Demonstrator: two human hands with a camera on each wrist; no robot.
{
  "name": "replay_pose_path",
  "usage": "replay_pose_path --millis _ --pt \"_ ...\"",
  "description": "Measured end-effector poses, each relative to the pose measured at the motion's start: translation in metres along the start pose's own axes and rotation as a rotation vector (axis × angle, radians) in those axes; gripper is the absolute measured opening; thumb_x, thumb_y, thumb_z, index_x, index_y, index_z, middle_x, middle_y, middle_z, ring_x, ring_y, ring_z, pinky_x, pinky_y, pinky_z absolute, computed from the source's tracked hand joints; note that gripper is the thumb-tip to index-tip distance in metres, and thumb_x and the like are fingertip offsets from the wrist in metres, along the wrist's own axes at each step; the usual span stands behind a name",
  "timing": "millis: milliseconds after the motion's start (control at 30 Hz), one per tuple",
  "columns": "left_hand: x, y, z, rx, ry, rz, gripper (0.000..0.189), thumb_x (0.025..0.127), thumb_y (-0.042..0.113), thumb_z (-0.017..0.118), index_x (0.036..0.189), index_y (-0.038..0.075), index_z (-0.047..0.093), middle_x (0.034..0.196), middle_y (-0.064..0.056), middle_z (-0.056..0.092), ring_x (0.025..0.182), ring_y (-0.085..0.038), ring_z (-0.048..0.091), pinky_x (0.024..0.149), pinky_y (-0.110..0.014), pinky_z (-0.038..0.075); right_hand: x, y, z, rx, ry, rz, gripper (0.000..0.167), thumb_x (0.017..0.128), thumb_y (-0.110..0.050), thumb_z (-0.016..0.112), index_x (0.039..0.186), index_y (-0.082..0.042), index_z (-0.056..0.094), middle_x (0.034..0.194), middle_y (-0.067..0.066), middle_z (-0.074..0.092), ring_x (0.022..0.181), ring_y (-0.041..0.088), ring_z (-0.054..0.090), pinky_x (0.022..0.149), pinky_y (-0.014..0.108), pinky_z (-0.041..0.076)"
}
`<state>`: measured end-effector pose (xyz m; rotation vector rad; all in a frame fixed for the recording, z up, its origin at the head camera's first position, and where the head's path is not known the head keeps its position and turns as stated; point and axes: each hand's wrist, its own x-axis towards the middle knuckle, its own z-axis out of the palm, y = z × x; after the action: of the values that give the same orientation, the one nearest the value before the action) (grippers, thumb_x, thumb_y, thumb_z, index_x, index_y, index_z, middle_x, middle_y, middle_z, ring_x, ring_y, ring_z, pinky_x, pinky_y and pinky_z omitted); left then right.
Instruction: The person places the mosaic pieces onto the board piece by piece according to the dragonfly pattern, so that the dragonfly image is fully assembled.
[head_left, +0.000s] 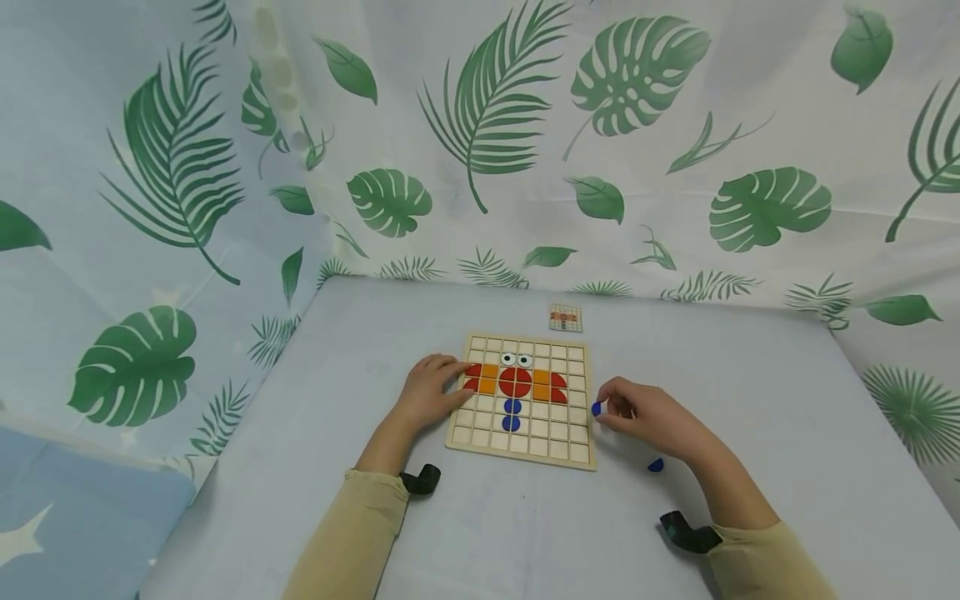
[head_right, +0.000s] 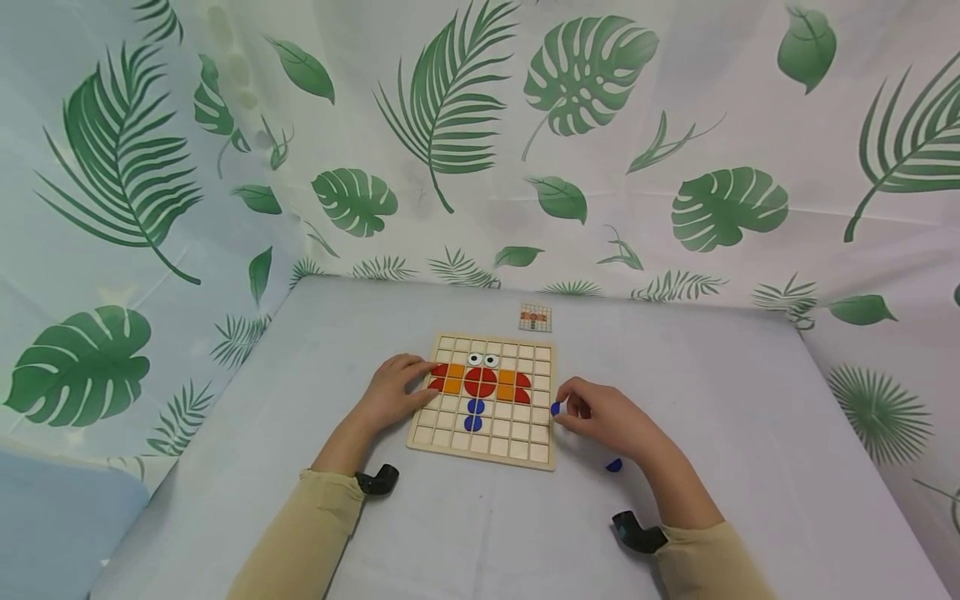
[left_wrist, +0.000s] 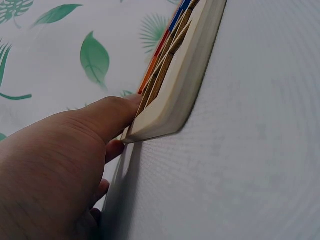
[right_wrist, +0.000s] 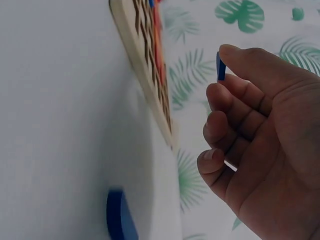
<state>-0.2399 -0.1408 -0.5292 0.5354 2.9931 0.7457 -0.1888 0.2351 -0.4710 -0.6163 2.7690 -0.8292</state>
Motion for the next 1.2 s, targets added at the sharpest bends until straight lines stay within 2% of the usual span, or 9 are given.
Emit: replay_pose_path --millis 533,733,967,1200 --pt "-0.001 0.0 -0.001 0.002 -0.002 0.0 0.053 0.094 0.044 0.064 0.142 0.024 0.054 0.14 -0.006 0.055 0.14 -0.029 0.04 0.12 -0.049 0.03 0.037 -0.057 0.039 0.028 -0.056 -0.094 0.022 0.089 -0.033 0.073 0.103 -0.019 0.062 0.077 -0.009 0.054 0.072 0.01 0.051 0.06 0.022 0.044" --pt "-0.001 0.001 -0.002 -0.005 0.013 0.02 0.052 0.094 0.043 0.065 0.141 0.022 0.055 0.139 -0.008 0.055 0.14 -0.031 0.041 0.119 -0.05 0.031 0.044 -0.068 0.057 0.009 -0.06 -0.106 0.023 0.089 -0.034 0.074 0.101 -0.016 0.065 0.08 -0.01 0.054 0.074 0.009 0.051 0.063 0.023 0.044" --pt "-0.001 0.001 -0.001 0.006 0.016 0.015 0.052 0.095 0.044 0.064 0.141 0.024 0.055 0.139 -0.006 0.055 0.141 -0.03 0.04 0.12 -0.05 0.03 0.046 -0.08 0.071 0.015 -0.039 -0.097 0.023 0.086 -0.036 0.076 0.099 -0.021 0.065 0.079 -0.011 0.055 0.075 0.009 0.052 0.065 0.024 0.046" --pt "-0.001 0.0 -0.002 0.003 0.017 0.019 0.052 0.094 0.044 0.064 0.141 0.023 0.055 0.139 -0.007 0.055 0.139 -0.03 0.041 0.12 -0.05 0.031 0.05 -0.082 0.086 -0.061 -0.034 -0.113 0.025 0.086 -0.04 0.076 0.101 -0.024 0.064 0.078 -0.013 0.054 0.074 0.006 0.05 0.065 0.021 0.044"
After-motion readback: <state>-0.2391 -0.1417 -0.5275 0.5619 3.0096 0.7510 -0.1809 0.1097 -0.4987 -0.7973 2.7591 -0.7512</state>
